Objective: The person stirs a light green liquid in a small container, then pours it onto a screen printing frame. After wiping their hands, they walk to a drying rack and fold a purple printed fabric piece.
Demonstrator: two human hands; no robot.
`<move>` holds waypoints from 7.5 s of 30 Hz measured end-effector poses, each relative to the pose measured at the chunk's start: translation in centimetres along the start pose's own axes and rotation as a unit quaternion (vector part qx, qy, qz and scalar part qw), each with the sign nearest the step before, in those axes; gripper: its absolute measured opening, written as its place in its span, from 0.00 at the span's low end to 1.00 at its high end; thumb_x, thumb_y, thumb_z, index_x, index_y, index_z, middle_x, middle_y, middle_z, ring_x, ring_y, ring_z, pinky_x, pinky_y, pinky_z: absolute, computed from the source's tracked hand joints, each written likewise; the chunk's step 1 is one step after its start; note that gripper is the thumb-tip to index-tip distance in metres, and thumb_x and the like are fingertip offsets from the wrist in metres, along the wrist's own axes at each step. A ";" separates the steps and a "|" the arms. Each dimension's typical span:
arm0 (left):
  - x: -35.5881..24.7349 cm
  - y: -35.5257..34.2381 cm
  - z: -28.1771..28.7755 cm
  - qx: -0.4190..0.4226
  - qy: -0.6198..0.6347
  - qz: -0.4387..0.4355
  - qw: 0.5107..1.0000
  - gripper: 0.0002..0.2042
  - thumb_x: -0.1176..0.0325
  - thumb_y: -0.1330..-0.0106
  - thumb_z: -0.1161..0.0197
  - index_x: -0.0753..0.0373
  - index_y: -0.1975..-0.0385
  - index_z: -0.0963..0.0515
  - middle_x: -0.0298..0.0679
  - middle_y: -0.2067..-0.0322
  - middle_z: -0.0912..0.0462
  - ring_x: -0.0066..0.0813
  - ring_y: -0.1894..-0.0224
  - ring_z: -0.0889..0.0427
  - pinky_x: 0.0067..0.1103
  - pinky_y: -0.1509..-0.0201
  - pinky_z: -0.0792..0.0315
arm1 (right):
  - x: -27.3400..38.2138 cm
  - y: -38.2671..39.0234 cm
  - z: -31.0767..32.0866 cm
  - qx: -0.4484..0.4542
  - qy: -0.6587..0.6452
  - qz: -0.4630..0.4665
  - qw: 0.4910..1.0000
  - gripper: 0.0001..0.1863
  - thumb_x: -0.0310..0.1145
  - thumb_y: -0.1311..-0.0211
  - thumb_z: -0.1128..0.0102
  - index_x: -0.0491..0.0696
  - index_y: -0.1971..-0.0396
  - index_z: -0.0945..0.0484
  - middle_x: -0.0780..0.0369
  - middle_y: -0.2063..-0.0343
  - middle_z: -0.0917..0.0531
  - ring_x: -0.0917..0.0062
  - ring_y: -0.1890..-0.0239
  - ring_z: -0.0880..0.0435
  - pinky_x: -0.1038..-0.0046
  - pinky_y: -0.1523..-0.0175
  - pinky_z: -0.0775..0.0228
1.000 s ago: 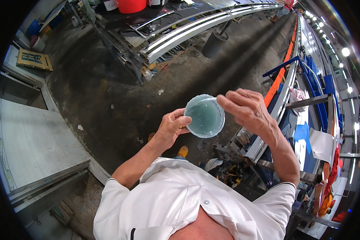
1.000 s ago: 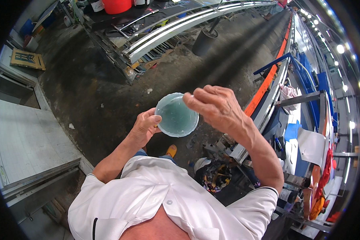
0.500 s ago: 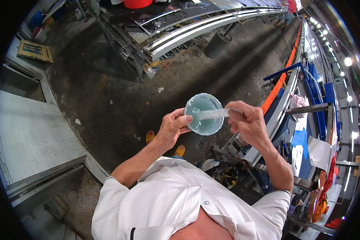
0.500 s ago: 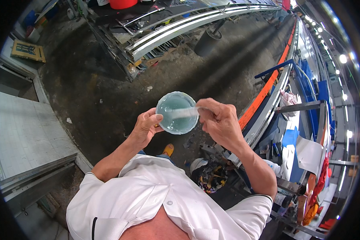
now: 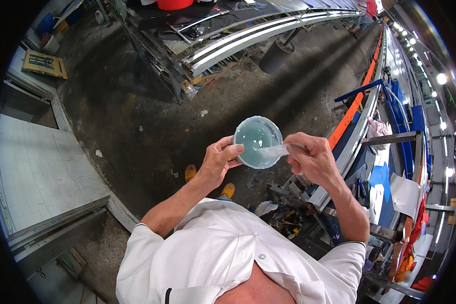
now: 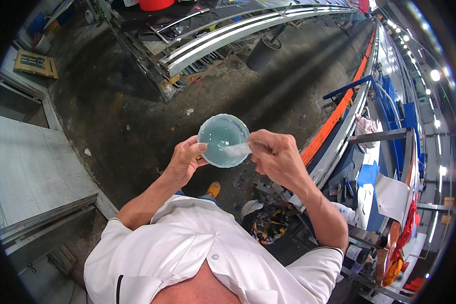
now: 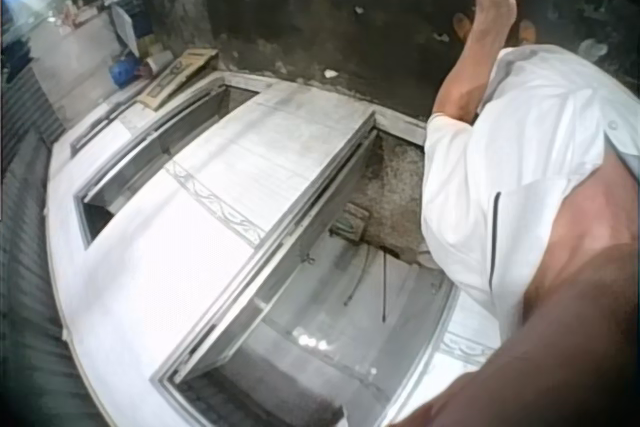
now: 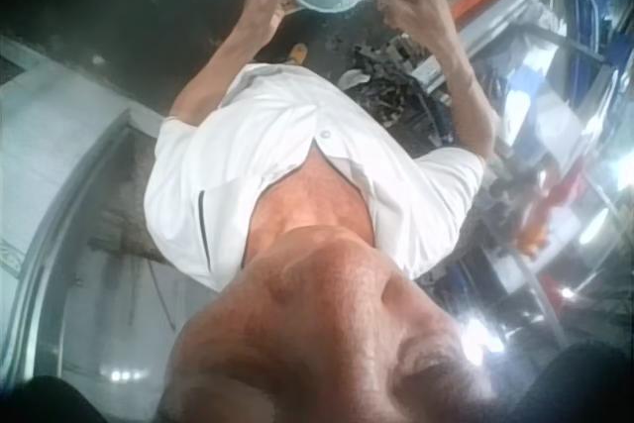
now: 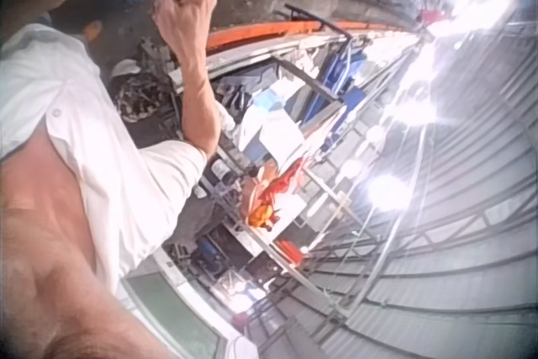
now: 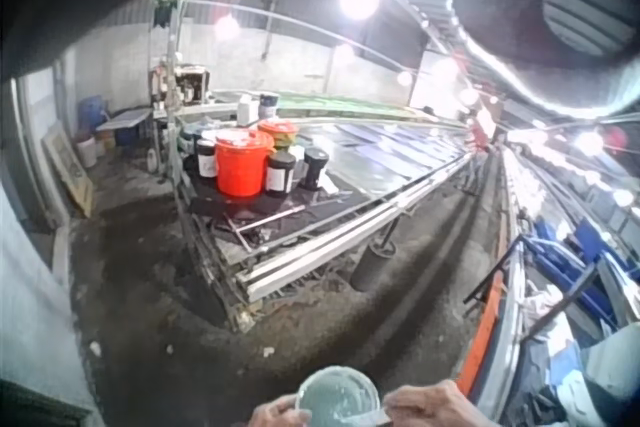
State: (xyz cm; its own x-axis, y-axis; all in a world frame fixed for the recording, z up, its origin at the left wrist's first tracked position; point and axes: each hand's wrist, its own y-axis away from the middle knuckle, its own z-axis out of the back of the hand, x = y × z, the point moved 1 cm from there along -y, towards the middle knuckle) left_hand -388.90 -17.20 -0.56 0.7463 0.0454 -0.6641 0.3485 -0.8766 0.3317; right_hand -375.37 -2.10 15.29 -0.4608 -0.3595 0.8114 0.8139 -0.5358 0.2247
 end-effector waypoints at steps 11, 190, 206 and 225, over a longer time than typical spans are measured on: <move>-0.6 0.1 -0.2 -0.017 0.017 -0.010 1.000 0.36 0.56 0.47 0.27 0.71 0.42 0.31 0.43 0.54 0.20 0.30 0.50 0.20 0.35 0.40 0.29 | -0.1 0.6 1.3 -0.021 0.234 0.174 0.956 0.10 0.17 0.41 0.45 0.43 0.61 0.21 0.59 0.80 0.21 0.72 0.81 0.21 0.75 0.75 0.31; -0.7 -1.2 -1.5 0.011 0.006 -0.021 1.000 0.34 0.58 0.46 0.29 0.71 0.42 0.31 0.42 0.52 0.21 0.29 0.48 0.21 0.34 0.39 0.28 | -0.8 -0.2 1.3 -0.174 0.248 0.245 0.921 0.07 0.21 0.40 0.42 0.45 0.62 0.23 0.54 0.77 0.21 0.58 0.78 0.22 0.67 0.73 0.31; -0.7 -0.9 -1.4 -0.006 0.011 -0.032 0.999 0.32 0.57 0.44 0.30 0.71 0.44 0.30 0.44 0.51 0.22 0.32 0.47 0.21 0.36 0.37 0.29 | 1.4 -0.4 0.8 -0.163 0.251 0.155 0.942 0.04 0.20 0.41 0.42 0.42 0.66 0.25 0.52 0.81 0.24 0.54 0.78 0.24 0.64 0.73 0.33; -0.6 -0.8 -1.1 -0.028 0.013 -0.016 0.999 0.32 0.59 0.46 0.30 0.70 0.43 0.30 0.44 0.52 0.22 0.32 0.47 0.21 0.36 0.38 0.29 | 0.0 1.4 1.2 -0.001 0.126 0.046 0.991 0.09 0.17 0.42 0.45 0.42 0.62 0.23 0.54 0.79 0.24 0.66 0.78 0.21 0.68 0.73 0.33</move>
State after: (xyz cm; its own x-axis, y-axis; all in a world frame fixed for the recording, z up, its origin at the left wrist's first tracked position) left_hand -389.00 -16.03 0.26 0.7488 0.0856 -0.6573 0.4027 -0.8464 0.3486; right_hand -373.78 -1.95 16.26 -0.4583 -0.5858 0.6684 0.8559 -0.4937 0.1542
